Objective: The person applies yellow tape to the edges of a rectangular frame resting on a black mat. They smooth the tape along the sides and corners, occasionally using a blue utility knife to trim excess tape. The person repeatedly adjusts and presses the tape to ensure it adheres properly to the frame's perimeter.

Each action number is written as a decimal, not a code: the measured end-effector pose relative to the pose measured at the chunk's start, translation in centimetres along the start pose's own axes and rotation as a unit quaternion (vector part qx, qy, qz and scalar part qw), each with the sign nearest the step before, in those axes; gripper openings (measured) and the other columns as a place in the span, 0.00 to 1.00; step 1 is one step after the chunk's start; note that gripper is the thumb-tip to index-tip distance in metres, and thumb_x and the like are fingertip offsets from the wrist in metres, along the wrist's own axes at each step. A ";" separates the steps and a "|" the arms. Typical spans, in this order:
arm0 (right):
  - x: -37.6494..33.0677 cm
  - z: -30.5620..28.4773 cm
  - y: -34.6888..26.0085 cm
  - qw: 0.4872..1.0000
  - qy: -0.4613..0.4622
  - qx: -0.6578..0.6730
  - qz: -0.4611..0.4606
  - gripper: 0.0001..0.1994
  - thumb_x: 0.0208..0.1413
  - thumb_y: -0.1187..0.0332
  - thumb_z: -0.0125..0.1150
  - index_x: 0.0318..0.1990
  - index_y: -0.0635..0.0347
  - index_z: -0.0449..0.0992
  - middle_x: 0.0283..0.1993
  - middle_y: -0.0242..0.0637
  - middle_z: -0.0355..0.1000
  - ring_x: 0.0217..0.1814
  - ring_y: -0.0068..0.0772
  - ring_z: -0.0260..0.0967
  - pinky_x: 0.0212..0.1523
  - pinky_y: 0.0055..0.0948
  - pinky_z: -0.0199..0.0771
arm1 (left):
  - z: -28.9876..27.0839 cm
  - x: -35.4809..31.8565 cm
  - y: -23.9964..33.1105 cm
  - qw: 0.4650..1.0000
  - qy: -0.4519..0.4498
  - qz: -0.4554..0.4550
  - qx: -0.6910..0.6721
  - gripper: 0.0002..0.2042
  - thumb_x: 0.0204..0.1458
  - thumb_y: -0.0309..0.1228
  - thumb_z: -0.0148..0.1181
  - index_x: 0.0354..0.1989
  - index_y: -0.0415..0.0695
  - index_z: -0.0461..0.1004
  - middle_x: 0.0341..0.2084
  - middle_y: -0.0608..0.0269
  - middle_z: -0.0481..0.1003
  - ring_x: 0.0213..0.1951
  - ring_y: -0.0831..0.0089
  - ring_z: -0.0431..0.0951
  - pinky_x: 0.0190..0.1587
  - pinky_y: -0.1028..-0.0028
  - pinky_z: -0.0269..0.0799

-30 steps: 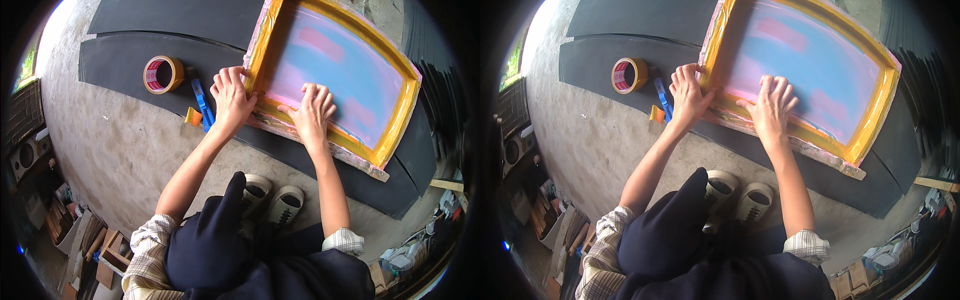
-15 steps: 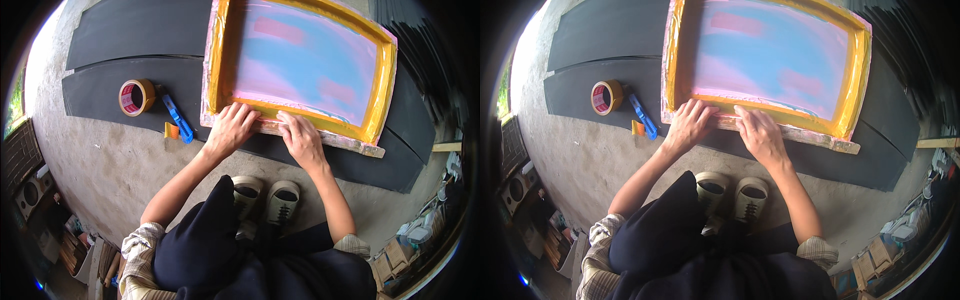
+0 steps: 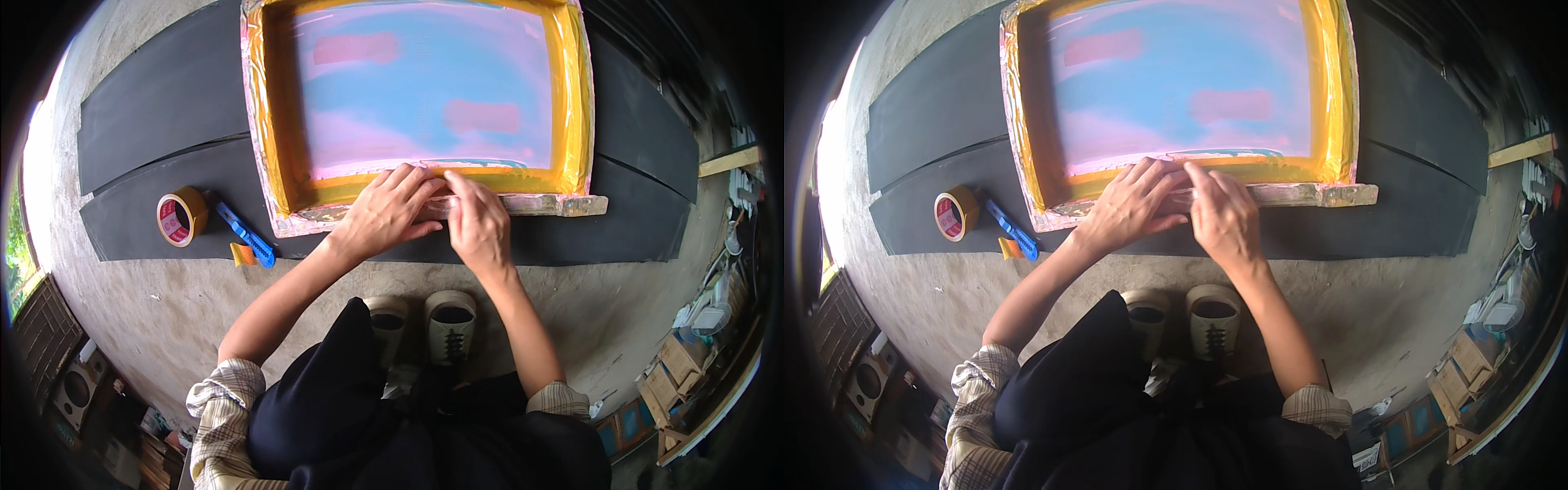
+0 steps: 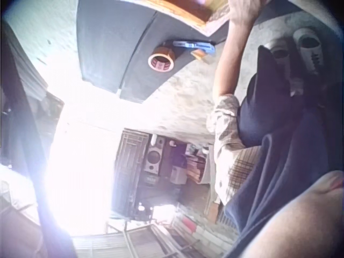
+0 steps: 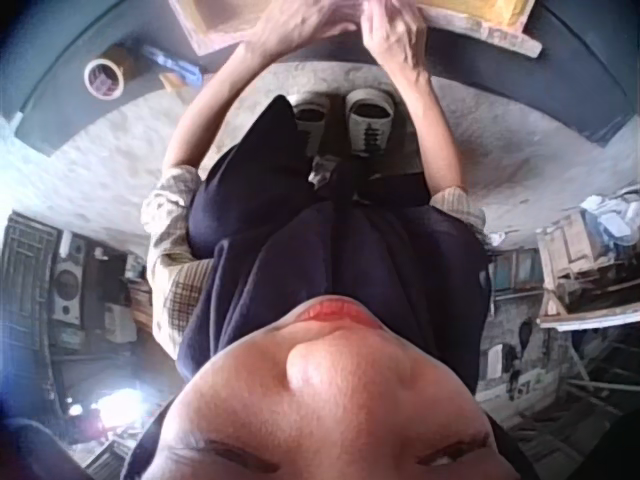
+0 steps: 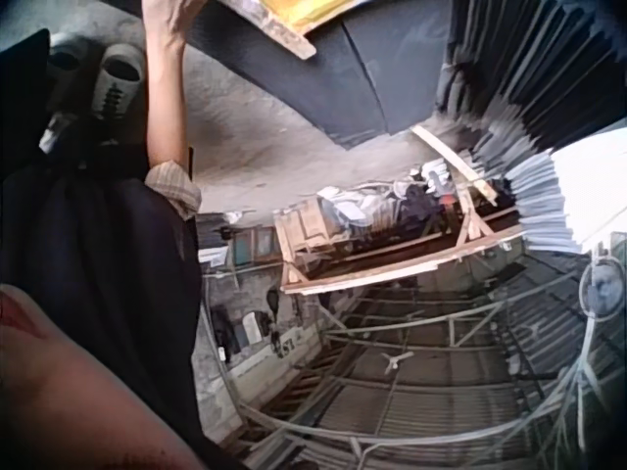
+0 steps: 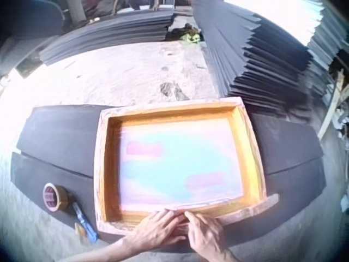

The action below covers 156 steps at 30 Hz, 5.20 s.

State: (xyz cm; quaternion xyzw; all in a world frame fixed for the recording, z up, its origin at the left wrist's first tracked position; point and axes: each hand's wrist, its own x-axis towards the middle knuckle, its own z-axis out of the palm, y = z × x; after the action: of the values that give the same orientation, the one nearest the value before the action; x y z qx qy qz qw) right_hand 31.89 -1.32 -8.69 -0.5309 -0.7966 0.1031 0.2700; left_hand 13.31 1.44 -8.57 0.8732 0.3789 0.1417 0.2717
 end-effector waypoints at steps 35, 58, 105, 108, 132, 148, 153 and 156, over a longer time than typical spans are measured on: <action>-2.2 -7.0 13.5 0.942 0.152 -0.128 0.271 0.19 0.59 0.74 0.42 0.58 0.59 0.66 0.44 0.41 0.78 0.49 0.39 0.72 0.58 0.36 0.59 | 4.3 15.9 0.8 0.931 -0.084 0.344 0.086 0.26 0.53 0.36 0.53 0.63 0.56 0.64 0.66 0.78 0.58 0.71 0.73 0.44 0.72 0.50 0.32; -1.5 -6.7 10.8 0.951 0.142 -0.175 0.211 0.16 0.61 0.74 0.46 0.56 0.59 0.67 0.43 0.41 0.76 0.48 0.39 0.71 0.54 0.37 0.62 | -7.5 -7.7 -5.4 0.993 -0.071 -0.032 0.085 0.08 0.45 0.28 0.58 0.33 0.38 0.72 0.36 0.57 0.73 0.37 0.66 0.76 0.41 0.69 0.77; 9.1 2.2 -15.9 0.846 -0.455 0.131 -0.247 0.12 0.57 0.69 0.54 0.49 0.56 0.71 0.43 0.42 0.75 0.48 0.42 0.72 0.49 0.39 0.71 | -8.3 -26.2 -8.3 0.828 0.268 -0.380 0.313 0.19 0.44 0.29 0.63 0.47 0.49 0.72 0.44 0.65 0.71 0.56 0.66 0.66 0.66 0.58 0.51; 9.6 1.5 -15.9 0.858 -0.440 0.148 -0.220 0.11 0.56 0.70 0.55 0.47 0.58 0.73 0.42 0.41 0.75 0.48 0.41 0.72 0.49 0.37 0.71 | -8.9 -26.3 -9.4 0.848 0.196 -0.385 0.306 0.08 0.50 0.31 0.58 0.38 0.50 0.76 0.34 0.69 0.74 0.50 0.73 0.71 0.67 0.58 0.50; 7.3 -27.8 -21.9 0.931 0.183 0.207 -0.239 0.22 0.50 0.80 0.62 0.53 0.58 0.67 0.33 0.35 0.69 0.41 0.35 0.67 0.45 0.36 0.68 | -21.8 -8.9 24.7 0.876 0.473 0.008 0.096 0.11 0.50 0.27 0.61 0.39 0.40 0.66 0.33 0.56 0.72 0.39 0.58 0.73 0.43 0.63 0.68; 5.5 -30.5 -7.2 0.913 0.227 0.337 -0.026 0.17 0.53 0.81 0.60 0.39 0.58 0.55 0.32 0.36 0.72 0.35 0.25 0.72 0.40 0.24 0.72 | -15.7 -8.7 18.1 0.956 0.281 -0.078 -0.012 0.22 0.46 0.48 0.67 0.32 0.38 0.75 0.17 0.50 0.74 0.21 0.58 0.78 0.27 0.65 0.73; 3.7 -29.1 -0.4 0.938 0.159 0.283 0.121 0.20 0.51 0.81 0.62 0.39 0.57 0.54 0.32 0.39 0.74 0.34 0.23 0.73 0.39 0.22 0.74 | -14.0 -11.0 13.4 0.961 0.196 -0.175 -0.088 0.23 0.43 0.48 0.69 0.27 0.36 0.75 0.13 0.53 0.71 0.17 0.67 0.74 0.25 0.71 0.70; 1.7 -25.6 3.7 0.896 0.133 0.364 0.218 0.22 0.50 0.82 0.63 0.40 0.57 0.53 0.32 0.41 0.74 0.34 0.24 0.72 0.39 0.22 0.73 | -15.1 -9.1 13.4 0.969 0.160 -0.177 -0.070 0.22 0.44 0.46 0.69 0.31 0.35 0.77 0.15 0.51 0.73 0.18 0.64 0.75 0.26 0.69 0.71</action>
State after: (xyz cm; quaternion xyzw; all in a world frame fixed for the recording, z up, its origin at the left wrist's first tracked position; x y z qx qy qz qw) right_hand 48.08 -1.40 11.50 -0.5649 -0.5245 0.3701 0.5185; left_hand 8.18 -7.35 11.10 0.7372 0.5550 0.2552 0.2886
